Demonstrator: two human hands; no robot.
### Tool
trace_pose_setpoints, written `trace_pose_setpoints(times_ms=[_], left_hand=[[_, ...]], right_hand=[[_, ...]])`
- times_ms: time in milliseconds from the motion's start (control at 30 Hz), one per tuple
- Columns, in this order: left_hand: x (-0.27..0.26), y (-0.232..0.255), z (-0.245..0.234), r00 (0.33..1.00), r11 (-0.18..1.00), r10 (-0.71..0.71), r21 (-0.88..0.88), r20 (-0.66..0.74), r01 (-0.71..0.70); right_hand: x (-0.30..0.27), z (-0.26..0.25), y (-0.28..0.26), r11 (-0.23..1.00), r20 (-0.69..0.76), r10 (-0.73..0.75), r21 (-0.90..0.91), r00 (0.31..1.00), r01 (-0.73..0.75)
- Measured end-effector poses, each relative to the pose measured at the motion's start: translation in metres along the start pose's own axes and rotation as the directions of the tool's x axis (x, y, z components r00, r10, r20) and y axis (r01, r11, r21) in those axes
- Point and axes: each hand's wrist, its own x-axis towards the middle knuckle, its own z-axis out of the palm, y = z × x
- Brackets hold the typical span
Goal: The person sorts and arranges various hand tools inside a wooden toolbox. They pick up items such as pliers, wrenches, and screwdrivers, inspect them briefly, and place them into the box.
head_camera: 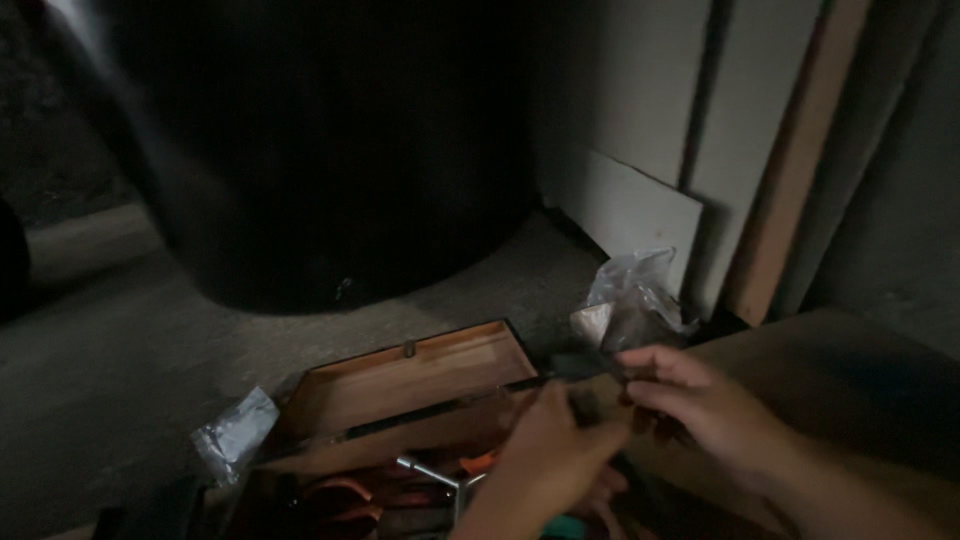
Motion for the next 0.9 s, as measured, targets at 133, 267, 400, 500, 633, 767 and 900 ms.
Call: trace_pose_setpoints(times_ms=[133, 267, 400, 500, 633, 767, 900], left_hand=[[0.012, 0.006, 0.029, 0.988, 0.871, 0.124, 0.467, 0.088, -0.151], [0.028, 0.004, 0.052, 0.963, 0.667, 0.196, 0.694, 0.185, -0.269], [0.031, 0.004, 0.058, 0.964, 0.614, 0.057, 0.752, 0.261, -0.239], [0.021, 0.009, 0.047, 0.946, 0.625, 0.104, 0.72, 0.307, -0.302], [0.0, 0.022, 0.0, 0.958, 0.708, 0.21, 0.646, 0.194, -0.286], [-0.021, 0.015, -0.079, 0.985, 0.855, 0.166, 0.504, -0.044, -0.121], [-0.04, -0.021, -0.123, 0.943, 0.957, 0.182, 0.27, -0.278, -0.105]], right_hand=[[-0.009, -0.011, 0.007, 0.997, -0.06, -0.063, 0.05, 0.996, 0.066], [-0.025, -0.025, 0.013, 0.987, -0.112, 0.006, 0.159, 0.994, 0.012], [-0.036, -0.035, 0.012, 0.996, -0.219, 0.081, 0.04, 0.972, -0.074], [-0.04, -0.032, 0.011, 0.995, -0.327, 0.078, 0.089, 0.942, -0.052], [-0.045, -0.02, 0.002, 0.993, -0.257, 0.048, 0.116, 0.965, -0.019], [-0.045, 0.014, -0.019, 0.998, -0.182, 0.024, -0.048, 0.983, -0.034], [-0.04, 0.068, -0.04, 0.937, 0.238, -0.277, -0.146, 0.931, 0.316]])
